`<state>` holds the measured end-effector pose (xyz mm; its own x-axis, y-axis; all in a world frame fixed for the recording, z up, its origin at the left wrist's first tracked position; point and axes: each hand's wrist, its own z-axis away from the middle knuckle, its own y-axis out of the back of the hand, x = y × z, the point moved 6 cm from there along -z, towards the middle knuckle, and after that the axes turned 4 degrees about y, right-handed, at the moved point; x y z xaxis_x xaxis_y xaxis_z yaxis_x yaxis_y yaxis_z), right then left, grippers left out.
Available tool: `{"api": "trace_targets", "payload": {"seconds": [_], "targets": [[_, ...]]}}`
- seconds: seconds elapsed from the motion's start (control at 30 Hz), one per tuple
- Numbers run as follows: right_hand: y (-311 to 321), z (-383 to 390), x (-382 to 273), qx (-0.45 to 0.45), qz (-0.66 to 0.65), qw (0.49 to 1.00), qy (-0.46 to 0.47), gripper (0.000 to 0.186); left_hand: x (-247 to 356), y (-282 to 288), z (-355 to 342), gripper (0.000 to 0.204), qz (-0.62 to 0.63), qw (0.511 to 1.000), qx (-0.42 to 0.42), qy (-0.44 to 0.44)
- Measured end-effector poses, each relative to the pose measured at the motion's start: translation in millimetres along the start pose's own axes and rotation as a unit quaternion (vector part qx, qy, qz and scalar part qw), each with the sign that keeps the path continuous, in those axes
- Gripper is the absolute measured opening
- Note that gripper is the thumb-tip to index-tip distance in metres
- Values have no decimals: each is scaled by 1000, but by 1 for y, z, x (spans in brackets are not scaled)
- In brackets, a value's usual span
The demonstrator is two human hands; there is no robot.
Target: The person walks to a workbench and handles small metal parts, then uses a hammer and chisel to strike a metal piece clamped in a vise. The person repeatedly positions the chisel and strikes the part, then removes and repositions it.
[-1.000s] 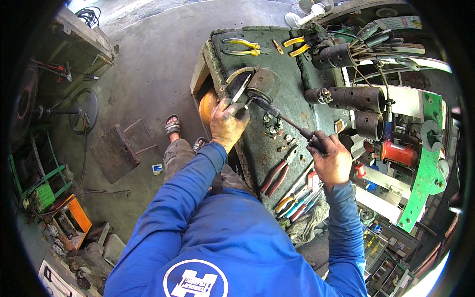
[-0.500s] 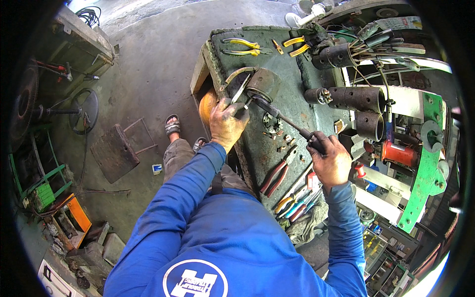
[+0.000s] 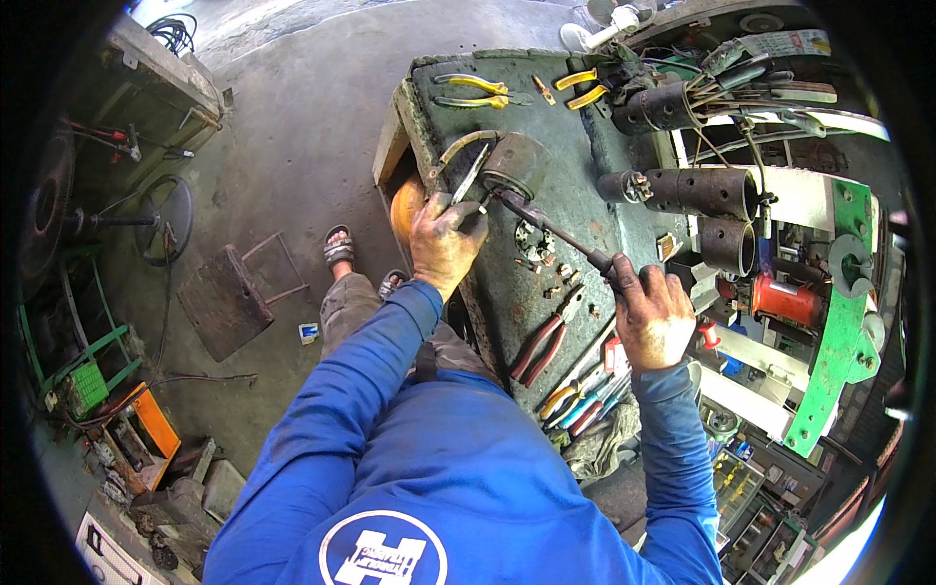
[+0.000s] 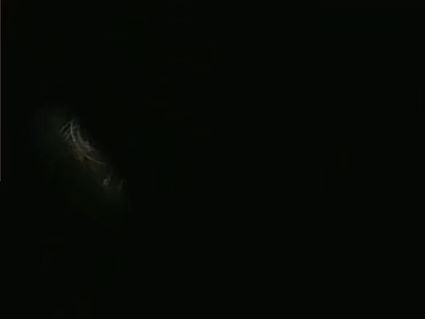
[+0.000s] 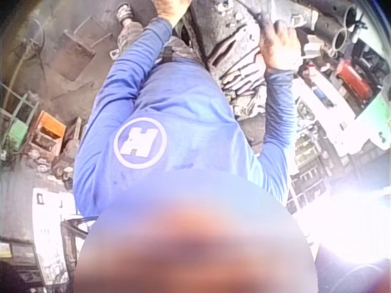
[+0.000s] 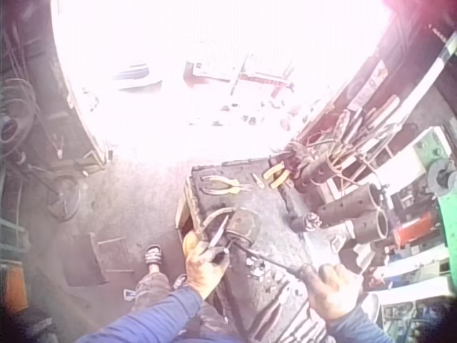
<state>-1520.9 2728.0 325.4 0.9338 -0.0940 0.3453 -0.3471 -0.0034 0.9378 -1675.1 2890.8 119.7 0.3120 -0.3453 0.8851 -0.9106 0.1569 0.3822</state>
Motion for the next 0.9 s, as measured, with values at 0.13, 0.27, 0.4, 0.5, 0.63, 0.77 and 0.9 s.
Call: {"api": "trace_targets", "payload": {"seconds": [0.13,0.27,0.4,0.5,0.63,0.77,0.9], "targets": [[2,0,0,-5,-1,1000,0,53,-1,-1,2,23,0,1000,5,-1],[3,-1,0,-10,-1,1000,-3,57,-1,-3,4,23,-8,1000,4,-9],[6,-2,-1,-7,9,1000,6,54,0,-5,5,24,-16,1000,9,-17],[7,-3,-1,-1,13,1000,8,46,-2,-7,5,24,-10,1000,4,-10],[7,-3,-2,7,15,1000,5,47,-4,-7,6,24,5,1000,4,-9],[7,-1,-3,3,30,1000,10,47,-5,-8,6,24,19,1000,4,-12],[6,-1,-2,-4,4,1000,-7,47,-3,-6,5,23,19,1000,3,-16]]}}
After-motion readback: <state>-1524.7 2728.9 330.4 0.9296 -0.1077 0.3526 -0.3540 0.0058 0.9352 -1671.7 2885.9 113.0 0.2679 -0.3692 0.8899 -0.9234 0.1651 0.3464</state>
